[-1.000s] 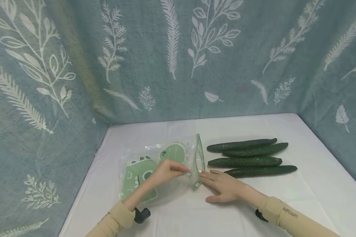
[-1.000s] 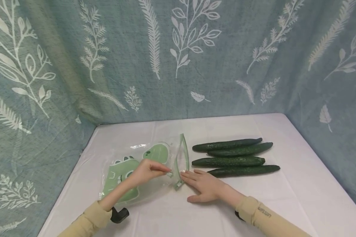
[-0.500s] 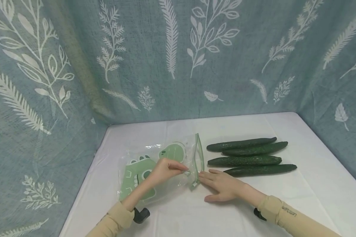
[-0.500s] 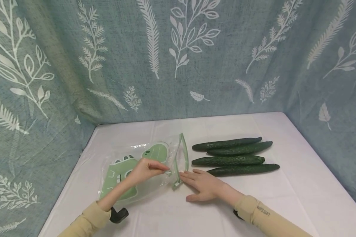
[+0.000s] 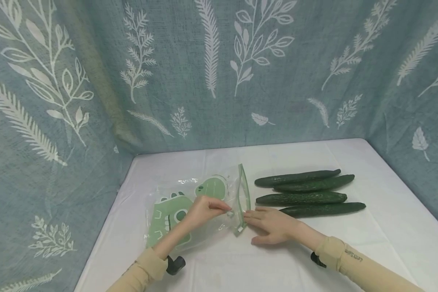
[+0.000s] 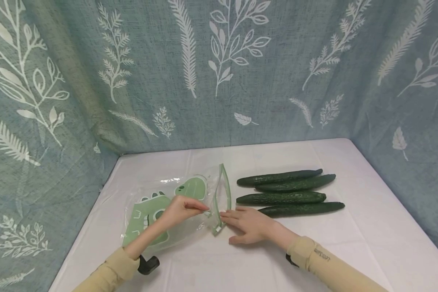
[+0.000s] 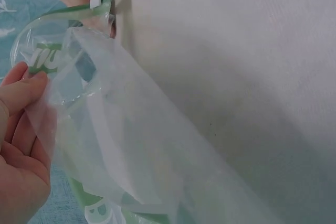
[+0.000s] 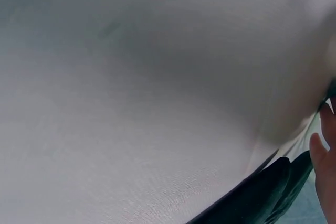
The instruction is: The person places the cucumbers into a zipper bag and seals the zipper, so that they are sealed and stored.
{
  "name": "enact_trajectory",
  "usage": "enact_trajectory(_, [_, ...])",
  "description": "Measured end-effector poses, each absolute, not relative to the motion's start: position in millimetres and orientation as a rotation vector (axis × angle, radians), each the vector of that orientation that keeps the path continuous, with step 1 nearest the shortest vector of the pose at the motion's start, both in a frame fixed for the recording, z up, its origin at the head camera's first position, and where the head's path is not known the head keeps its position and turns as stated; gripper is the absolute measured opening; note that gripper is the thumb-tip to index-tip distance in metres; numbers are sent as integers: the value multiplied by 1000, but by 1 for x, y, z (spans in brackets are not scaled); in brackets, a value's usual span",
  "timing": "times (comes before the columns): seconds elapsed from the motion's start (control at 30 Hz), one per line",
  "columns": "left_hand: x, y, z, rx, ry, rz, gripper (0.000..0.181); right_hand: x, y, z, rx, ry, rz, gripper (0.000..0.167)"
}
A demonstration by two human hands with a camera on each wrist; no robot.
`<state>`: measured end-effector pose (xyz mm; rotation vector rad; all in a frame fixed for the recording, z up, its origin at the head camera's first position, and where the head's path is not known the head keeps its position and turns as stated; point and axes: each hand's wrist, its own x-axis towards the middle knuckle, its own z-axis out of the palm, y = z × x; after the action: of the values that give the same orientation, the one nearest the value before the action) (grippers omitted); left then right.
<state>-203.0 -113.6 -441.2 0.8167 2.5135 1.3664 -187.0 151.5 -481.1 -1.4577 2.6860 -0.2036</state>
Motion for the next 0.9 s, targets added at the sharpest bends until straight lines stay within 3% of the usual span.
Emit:
enact_trajectory(0.47, [-205,-119,-445,876,2549,1362,14,-185,149,-481,-1386,2667,-297,65])
enact_trajectory(0.9, [-203,-119,-441,813,2531,1374,14,-191,160,-466,-1380,2665,-658,63])
